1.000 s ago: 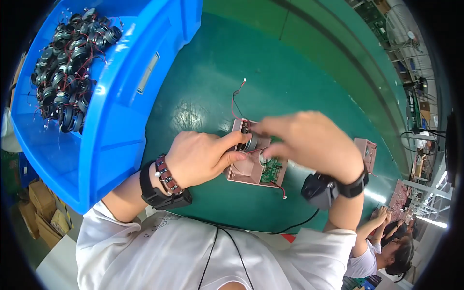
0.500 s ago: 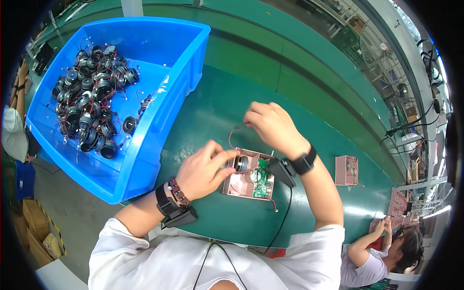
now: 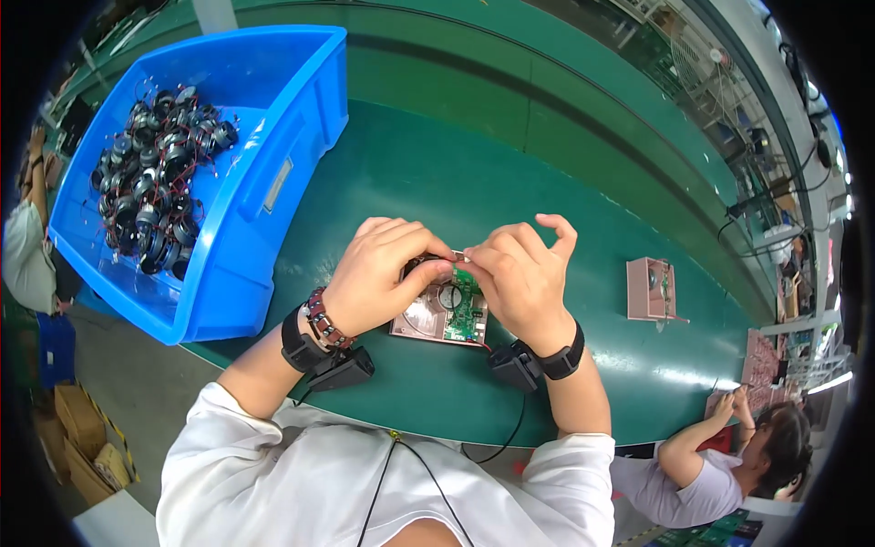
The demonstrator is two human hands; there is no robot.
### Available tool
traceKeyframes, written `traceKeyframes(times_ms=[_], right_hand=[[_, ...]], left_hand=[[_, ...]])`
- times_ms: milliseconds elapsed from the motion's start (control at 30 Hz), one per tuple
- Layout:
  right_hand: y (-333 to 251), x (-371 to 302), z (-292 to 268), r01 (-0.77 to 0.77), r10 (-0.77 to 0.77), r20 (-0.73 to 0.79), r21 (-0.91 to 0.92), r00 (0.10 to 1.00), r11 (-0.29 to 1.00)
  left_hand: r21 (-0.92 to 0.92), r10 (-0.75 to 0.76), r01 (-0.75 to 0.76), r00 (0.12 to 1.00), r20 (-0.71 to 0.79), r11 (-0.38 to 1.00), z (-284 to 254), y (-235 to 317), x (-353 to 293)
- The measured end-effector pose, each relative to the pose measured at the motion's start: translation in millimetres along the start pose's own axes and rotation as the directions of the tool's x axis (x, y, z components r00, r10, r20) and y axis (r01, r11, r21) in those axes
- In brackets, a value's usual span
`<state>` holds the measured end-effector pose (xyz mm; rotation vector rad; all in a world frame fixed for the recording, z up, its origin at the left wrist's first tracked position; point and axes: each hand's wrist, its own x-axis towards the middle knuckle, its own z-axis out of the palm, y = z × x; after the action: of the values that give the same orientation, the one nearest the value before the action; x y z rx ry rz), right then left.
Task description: The person picks up a speaker from a blue bin, places it into a pink housing, and connects the wires to a circuit board. They repeat this process for a second speaker and housing before placing the assembled units on the table.
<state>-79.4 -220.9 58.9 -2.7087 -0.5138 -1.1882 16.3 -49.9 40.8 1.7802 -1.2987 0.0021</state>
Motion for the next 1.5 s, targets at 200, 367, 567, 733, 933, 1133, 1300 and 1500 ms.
traceKeyframes(times_ms=[200,367,567,733,933,1133,1300,1500], right_hand=[[-1,-7,-3,-0.111,0.110,0.133,-0.004,0.985,0.994],[-2,-9,-1,-0.091,0.095,0.191,-0.028,0.977,0.995],[0,-9,6,-0.129,0.096,0.289,0.096,0.953,0.987],[-1,-11,11,-0.202,0.137,0.296,0.200,0.945,0.959],[2,-11,11,-0.189,0.125,0.283,0.212,0.951,0.959],[7,-11,9,-0.168,0.126,0.275,0.137,0.953,0.976],[11,-24,5,-0.387,0.278,0.380,0.249,0.882,0.888],[11,-46,23,-0.636,0.475,0.434,0.398,0.765,0.661]], left_hand=[[0.117,0.022,-0.017,0.999,-0.045,0.993,7,8,1],[0.228,0.092,-0.077,0.994,-0.052,0.970,10,4,-3],[0.199,0.056,-0.043,0.997,-0.058,0.979,13,-3,-5],[0.148,0.022,-0.011,0.997,-0.073,0.989,15,-5,-7],[0.120,-0.008,0.018,0.997,-0.082,0.993,15,-3,-9],[0.092,-0.008,0.021,0.990,-0.138,0.996,16,-4,-9],[0.018,-0.070,0.077,0.966,-0.247,0.997,18,-15,-12],[-0.272,-0.297,0.242,0.937,-0.184,0.931,32,-33,-17]])
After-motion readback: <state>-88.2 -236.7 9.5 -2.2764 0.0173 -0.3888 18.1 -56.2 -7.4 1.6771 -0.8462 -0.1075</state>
